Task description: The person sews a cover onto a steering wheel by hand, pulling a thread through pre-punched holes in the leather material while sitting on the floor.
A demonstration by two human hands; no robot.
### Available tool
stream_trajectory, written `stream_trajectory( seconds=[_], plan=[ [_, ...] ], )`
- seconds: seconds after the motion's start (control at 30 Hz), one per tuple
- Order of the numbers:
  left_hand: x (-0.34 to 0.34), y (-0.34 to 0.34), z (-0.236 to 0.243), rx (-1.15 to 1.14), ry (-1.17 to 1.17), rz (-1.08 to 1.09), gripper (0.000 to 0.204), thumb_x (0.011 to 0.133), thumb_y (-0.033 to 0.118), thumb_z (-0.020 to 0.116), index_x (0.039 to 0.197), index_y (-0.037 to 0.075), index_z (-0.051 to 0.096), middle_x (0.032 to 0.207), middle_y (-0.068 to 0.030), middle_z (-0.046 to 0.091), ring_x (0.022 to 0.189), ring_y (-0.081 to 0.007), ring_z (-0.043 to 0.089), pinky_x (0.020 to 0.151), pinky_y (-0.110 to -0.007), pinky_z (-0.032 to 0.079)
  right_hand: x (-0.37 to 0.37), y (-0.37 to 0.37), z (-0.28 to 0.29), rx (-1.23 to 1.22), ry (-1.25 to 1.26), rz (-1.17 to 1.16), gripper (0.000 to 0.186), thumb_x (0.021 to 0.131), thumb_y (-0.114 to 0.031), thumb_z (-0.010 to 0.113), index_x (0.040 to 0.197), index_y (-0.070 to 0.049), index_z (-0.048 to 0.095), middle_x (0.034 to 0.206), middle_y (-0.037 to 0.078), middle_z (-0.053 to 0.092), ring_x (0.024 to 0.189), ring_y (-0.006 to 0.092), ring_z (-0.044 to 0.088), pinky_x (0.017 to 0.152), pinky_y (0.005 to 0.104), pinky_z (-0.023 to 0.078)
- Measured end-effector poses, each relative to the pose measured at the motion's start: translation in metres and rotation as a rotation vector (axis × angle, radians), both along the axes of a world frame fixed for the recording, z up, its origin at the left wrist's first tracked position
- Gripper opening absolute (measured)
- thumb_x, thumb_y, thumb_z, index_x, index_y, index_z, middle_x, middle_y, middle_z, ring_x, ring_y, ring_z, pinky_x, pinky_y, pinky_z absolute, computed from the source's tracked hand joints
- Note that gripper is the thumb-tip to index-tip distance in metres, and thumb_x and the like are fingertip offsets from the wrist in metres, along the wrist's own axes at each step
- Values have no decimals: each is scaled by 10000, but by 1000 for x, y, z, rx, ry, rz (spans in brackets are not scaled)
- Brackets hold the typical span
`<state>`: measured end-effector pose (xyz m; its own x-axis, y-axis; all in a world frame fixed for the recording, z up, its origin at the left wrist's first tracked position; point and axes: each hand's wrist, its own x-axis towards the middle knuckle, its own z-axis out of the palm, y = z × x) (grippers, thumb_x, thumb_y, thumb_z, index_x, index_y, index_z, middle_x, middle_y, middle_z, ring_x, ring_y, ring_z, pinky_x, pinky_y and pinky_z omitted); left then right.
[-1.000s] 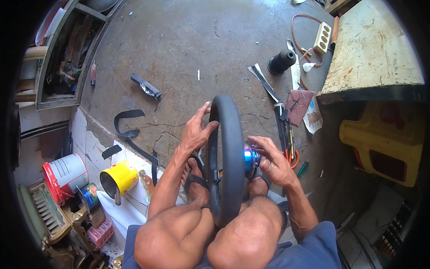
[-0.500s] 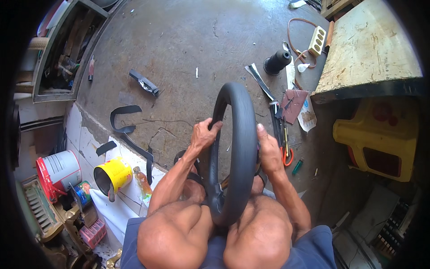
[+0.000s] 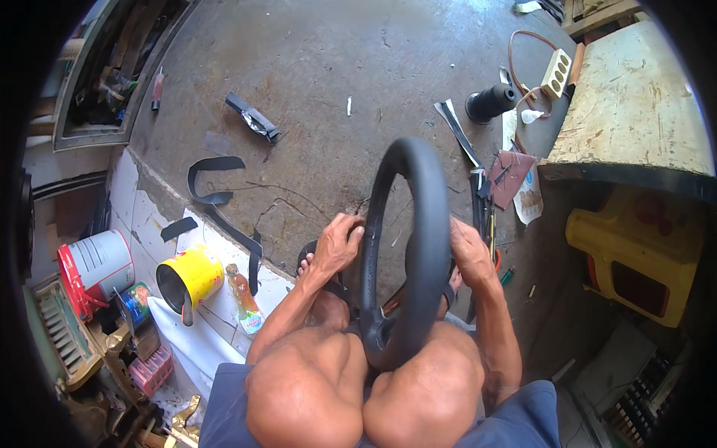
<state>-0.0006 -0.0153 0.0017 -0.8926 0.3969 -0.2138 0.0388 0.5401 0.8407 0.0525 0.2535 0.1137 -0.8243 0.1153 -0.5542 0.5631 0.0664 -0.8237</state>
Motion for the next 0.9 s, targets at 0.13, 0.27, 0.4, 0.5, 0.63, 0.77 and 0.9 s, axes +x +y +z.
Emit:
stream_trajectory(
  seconds=[0.13, 0.27, 0.4, 0.5, 0.63, 0.77, 0.9],
  plan=[
    [19, -13, -11, 25, -120, -1, 285, 958, 172, 579, 1199, 25, 615, 1018, -210, 669, 975, -394, 659, 855, -461, 518, -10, 2, -29, -312, -61, -216, 552, 1065, -462, 452, 1231, 30, 639, 1118, 105, 697, 1050, 177, 651, 941, 343, 520],
    [4, -10, 18, -73, -377, -74, 343, 958, 217, 599, 1245, 30, 593, 1000, -192, 698, 951, -363, 684, 847, -447, 517, 7, -5, -84, -603, -114, -255, 369, 1005, -234, 601, 1272, 22, 607, 1017, 96, 713, 844, 165, 699, 742, 285, 588],
    [1, -17, 21, -105, -539, -124, 380, 955, 291, 632, 1243, 46, 593, 910, -177, 709, 899, -354, 698, 809, -452, 518, 6, -50, -90, -416, -60, -70, 426, 943, -136, 682, 1336, -30, 556, 1006, 93, 710, 783, 165, 700, 694, 301, 579],
    [-3, -21, 21, -208, -536, -245, 332, 937, 268, 655, 1168, 32, 617, 890, -185, 710, 880, -369, 696, 791, -457, 518, -2, -58, -82, -233, -198, 188, 484, 894, -107, 737, 1323, -35, 525, 1102, 125, 665, 793, 180, 698, 647, 273, 542],
    [-4, -19, 18, -122, -371, -230, 251, 919, 226, 669, 1045, 11, 641, 893, -208, 702, 874, -385, 690, 772, -461, 519, 28, -70, -127, 191, 138, 329, 381, 886, -105, 762, 1208, -45, 568, 929, 63, 684, 776, 151, 682, 653, 286, 534],
    [-6, -13, 24, -129, -317, -181, 178, 908, 180, 670, 948, 8, 652, 865, -214, 684, 848, -412, 671, 743, -467, 515, 39, -72, -134, 303, 145, 399, 262, 917, -147, 732, 1133, -37, 631, 829, 90, 680, 766, 164, 677, 676, 308, 526],
    [-7, -7, 24, -135, -248, -170, 164, 906, 174, 675, 937, 14, 652, 861, -196, 682, 835, -417, 661, 726, -468, 512, 39, -65, -135, 377, 160, 459, 171, 953, -181, 689, 1046, -37, 696, 798, 119, 679, 733, 192, 669, 664, 324, 507]
  ],
)
